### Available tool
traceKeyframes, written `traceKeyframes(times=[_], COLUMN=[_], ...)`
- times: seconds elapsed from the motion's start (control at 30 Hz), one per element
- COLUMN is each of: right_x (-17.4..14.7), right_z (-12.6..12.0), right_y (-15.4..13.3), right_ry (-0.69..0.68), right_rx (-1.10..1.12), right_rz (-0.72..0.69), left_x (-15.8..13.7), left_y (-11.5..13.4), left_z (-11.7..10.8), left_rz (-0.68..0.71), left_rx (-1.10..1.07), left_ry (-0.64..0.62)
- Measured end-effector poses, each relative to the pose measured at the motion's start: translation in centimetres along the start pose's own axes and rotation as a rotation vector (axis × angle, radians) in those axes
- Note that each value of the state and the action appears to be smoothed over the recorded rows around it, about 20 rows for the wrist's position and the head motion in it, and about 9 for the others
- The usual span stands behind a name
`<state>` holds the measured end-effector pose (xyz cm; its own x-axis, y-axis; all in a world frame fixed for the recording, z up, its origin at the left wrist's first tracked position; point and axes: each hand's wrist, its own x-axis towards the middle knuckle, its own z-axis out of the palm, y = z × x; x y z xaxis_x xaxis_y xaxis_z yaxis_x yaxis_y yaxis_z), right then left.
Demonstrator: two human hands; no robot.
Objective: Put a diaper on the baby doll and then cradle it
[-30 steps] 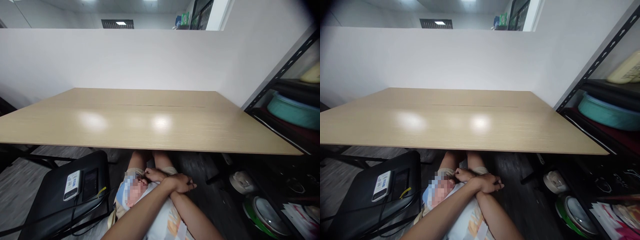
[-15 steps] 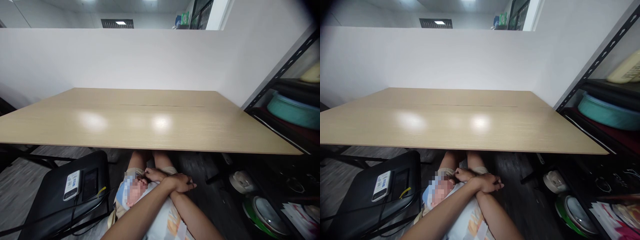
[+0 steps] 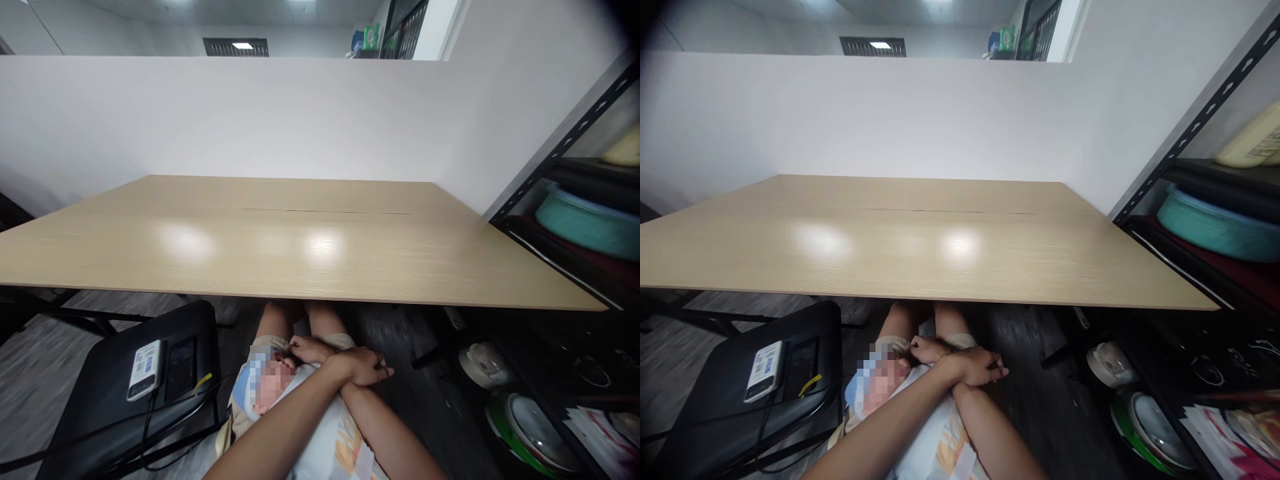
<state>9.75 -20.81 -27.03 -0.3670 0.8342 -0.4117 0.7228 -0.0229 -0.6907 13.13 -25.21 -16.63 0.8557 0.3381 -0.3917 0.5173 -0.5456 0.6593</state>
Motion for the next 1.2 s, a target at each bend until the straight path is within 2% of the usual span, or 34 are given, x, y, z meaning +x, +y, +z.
traceKeyframes(times=[0.77,1.2], right_x=[-0.02,-0.50], right_z=[0.04,-0.49], right_y=[0.22,-0.61], right_ry=[-0.012,-0.013], right_rx=[-0.003,0.006], right_rz=[-0.038,-0.019], left_x=[-0.21,-0.18], left_y=[0.22,0.18], left_z=[-0.19,-0.13], left_rz=[0.002,0.006], left_rx=[0.006,0.027], left_ry=[-0.009,0.002])
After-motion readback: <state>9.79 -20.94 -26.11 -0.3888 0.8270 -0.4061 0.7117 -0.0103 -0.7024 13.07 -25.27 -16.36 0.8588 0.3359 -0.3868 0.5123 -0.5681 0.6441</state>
